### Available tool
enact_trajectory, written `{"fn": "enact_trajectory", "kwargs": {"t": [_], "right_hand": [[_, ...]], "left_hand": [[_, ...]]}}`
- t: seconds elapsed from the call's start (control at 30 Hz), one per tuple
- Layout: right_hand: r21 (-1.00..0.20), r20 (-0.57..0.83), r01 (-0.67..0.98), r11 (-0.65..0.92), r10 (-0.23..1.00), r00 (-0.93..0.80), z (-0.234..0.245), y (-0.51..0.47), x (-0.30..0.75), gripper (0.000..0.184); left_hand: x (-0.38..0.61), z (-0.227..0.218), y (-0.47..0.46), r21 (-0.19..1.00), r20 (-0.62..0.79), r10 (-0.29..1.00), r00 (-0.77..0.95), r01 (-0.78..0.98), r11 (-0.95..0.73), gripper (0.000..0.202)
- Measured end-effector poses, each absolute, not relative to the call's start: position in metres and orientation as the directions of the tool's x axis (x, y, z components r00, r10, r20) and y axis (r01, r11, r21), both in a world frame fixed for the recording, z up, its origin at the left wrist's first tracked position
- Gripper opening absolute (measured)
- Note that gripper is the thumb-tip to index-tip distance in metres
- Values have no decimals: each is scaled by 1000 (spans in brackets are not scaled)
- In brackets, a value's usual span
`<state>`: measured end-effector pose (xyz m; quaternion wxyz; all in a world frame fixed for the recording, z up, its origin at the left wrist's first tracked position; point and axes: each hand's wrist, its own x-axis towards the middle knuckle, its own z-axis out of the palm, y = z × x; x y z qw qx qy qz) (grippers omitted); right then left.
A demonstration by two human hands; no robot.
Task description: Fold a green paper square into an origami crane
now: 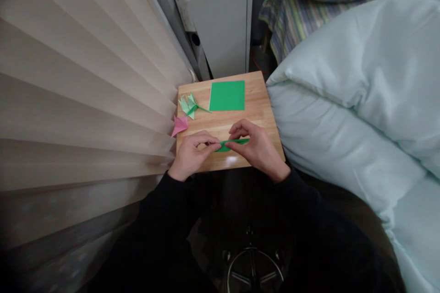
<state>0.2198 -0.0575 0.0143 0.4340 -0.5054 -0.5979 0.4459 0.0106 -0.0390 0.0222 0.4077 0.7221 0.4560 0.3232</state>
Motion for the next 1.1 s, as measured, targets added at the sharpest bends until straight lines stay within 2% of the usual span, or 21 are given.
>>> {"fn": "enact_trajectory", "kwargs": {"t": [0.3,0.5,0.67,0.8,0.93,1.0,1.1], "right_hand": [[-944,104,290,156,977,-188,21,-59,218,8],[-882,189,380,280,947,-260,17,-57,221,4],[-829,244,426,361,920,-306,14,-55,224,10],[-872,172,406,275,947,-272,11,-56,223,10],[-966,86,232,117,986,-139,13,-55,221,22],[-983,73,162,92,990,-120,14,-54,221,26],[-988,62,131,80,989,-137,13,-54,221,24]], "left_hand": [[14,16,-42,832,192,899,394,420,-362,6],[15,16,-44,845,118,930,347,457,-278,9],[18,17,-45,862,40,935,351,462,-210,8],[20,18,-45,883,-8,923,386,437,-174,9],[19,17,-45,938,-44,941,334,339,-76,4],[18,16,-45,947,-71,943,324,320,-39,5],[20,18,-47,942,-104,929,356,336,-23,5]]}}
